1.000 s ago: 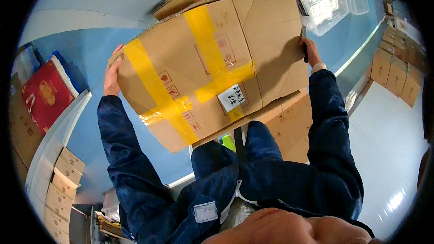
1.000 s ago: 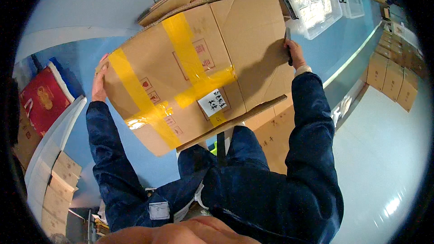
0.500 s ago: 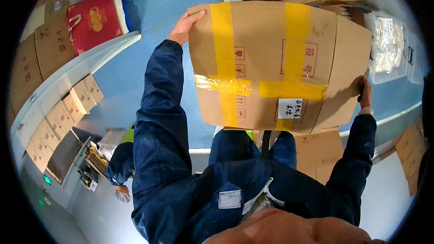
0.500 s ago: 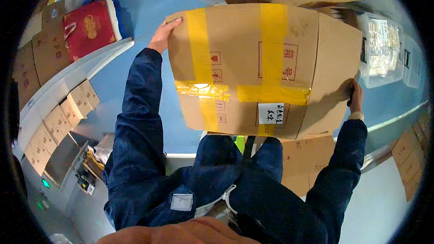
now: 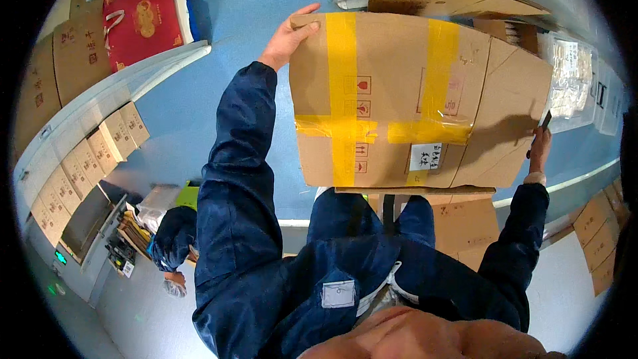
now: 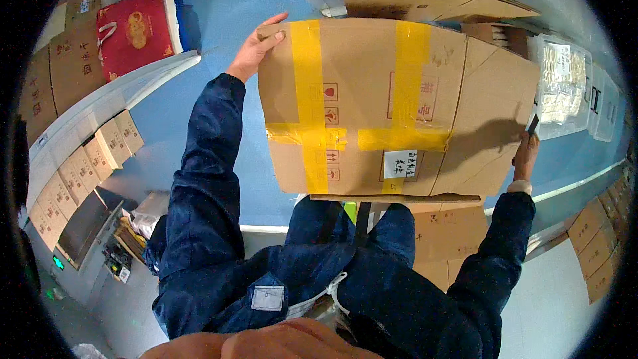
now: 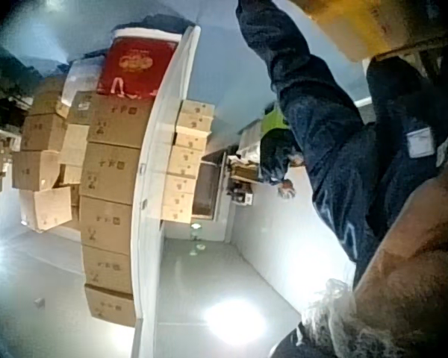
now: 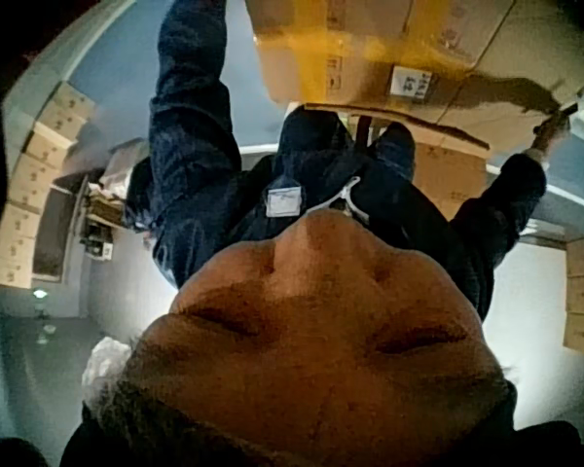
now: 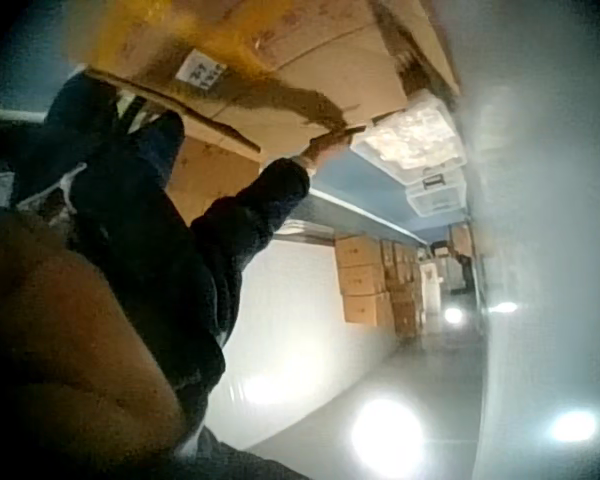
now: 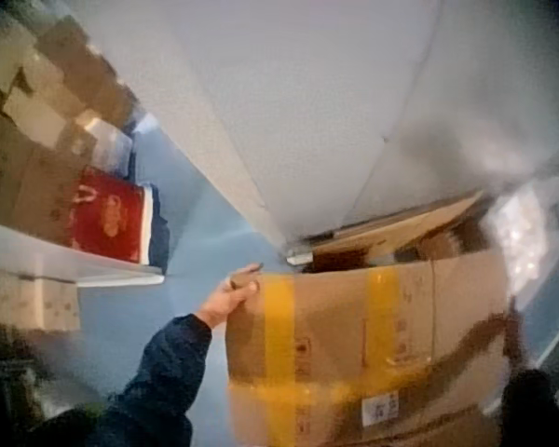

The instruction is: The person assembles cardboard boxes in a warehouse setting. They fold the flaps of flat cardboard sheets into box shapes, secure them with yellow packing tape using a handheld dispenser, and use a utility knife to trim excess material. The person handles multiple boxes sequentially, placing finished units aside.

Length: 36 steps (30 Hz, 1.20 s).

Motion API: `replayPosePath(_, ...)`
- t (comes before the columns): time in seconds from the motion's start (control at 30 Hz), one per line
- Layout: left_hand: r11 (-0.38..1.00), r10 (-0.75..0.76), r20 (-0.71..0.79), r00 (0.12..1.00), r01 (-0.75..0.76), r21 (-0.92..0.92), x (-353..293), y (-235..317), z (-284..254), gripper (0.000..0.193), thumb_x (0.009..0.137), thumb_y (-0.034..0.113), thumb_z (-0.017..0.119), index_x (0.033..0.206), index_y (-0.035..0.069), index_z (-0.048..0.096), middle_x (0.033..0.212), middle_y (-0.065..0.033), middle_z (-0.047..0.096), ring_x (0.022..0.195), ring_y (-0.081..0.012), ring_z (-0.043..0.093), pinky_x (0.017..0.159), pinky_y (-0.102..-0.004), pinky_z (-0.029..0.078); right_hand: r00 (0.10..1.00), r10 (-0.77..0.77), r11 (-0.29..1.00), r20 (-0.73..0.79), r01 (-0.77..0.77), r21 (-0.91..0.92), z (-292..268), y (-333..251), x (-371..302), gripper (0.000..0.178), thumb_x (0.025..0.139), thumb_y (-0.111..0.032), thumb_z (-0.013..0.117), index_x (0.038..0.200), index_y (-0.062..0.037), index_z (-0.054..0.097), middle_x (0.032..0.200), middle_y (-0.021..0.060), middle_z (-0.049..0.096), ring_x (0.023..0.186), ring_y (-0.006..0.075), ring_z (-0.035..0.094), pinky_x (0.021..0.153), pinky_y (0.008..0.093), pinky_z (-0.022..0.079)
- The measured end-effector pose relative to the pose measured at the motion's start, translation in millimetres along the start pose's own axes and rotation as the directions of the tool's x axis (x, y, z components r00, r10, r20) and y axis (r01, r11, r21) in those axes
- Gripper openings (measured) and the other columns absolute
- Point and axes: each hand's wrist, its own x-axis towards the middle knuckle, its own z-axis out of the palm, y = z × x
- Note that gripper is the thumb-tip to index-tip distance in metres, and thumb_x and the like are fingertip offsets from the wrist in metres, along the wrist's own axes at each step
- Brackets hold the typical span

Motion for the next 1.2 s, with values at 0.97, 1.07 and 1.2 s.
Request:
replayPosePath(0.97, 0.998, 0.033, 0.087, 0.996, -0.038, 0.054, -5, -5, -22, 0.054, 0.088, 0.018, 0.068, 0.137, 0.008, 0.047, 0.122, -0.0047, 0.06, 0.107, -0.0134, 0.057, 0.094, -0.0295, 0.046, 0.596, -0.646, 0.694, 0.477, 0.719, 0.042, 288, -449, -7, 0.024, 0.092, -0.028, 0.056, 0.099, -0.0055, 0.062, 0.091, 0.018, 0.065, 0.083, 0.038, 0.06, 0.073, 0.0436, 0.049)
replayPosePath(1.07, 0.999, -0.002, 0.079, 0.997, -0.002, 0.054, -4, -7, -22, 0.054, 0.089, 0.018, 0.067, 0.138, 0.008, 0.047, 0.123, -0.0032, 0.06, 0.107, -0.0128, 0.057, 0.094, -0.0292, 0.046, 0.6, -0.642, 0.702, 0.477, 0.711, 0.05, 289, -452, -10, 0.023, 0.092, -0.027, 0.056, 0.101, -0.0062, 0.062, 0.093, 0.0175, 0.064, 0.085, 0.0373, 0.06, 0.074, 0.0429, 0.049)
replayPosePath(1.2, 0.999, 0.017, 0.074, 0.997, -0.014, -0.04, -9, -5, -14, 0.055, 0.089, 0.017, 0.067, 0.139, 0.009, 0.045, 0.124, -0.003, 0.059, 0.109, -0.0125, 0.055, 0.095, -0.0292, 0.045, 0.6, -0.686, 0.683, 0.412, 0.727, 0.078, 287, -448, -18, 0.022, 0.092, -0.026, 0.056, 0.102, -0.0077, 0.063, 0.094, 0.0157, 0.063, 0.087, 0.0359, 0.061, 0.076, 0.0419, 0.05)
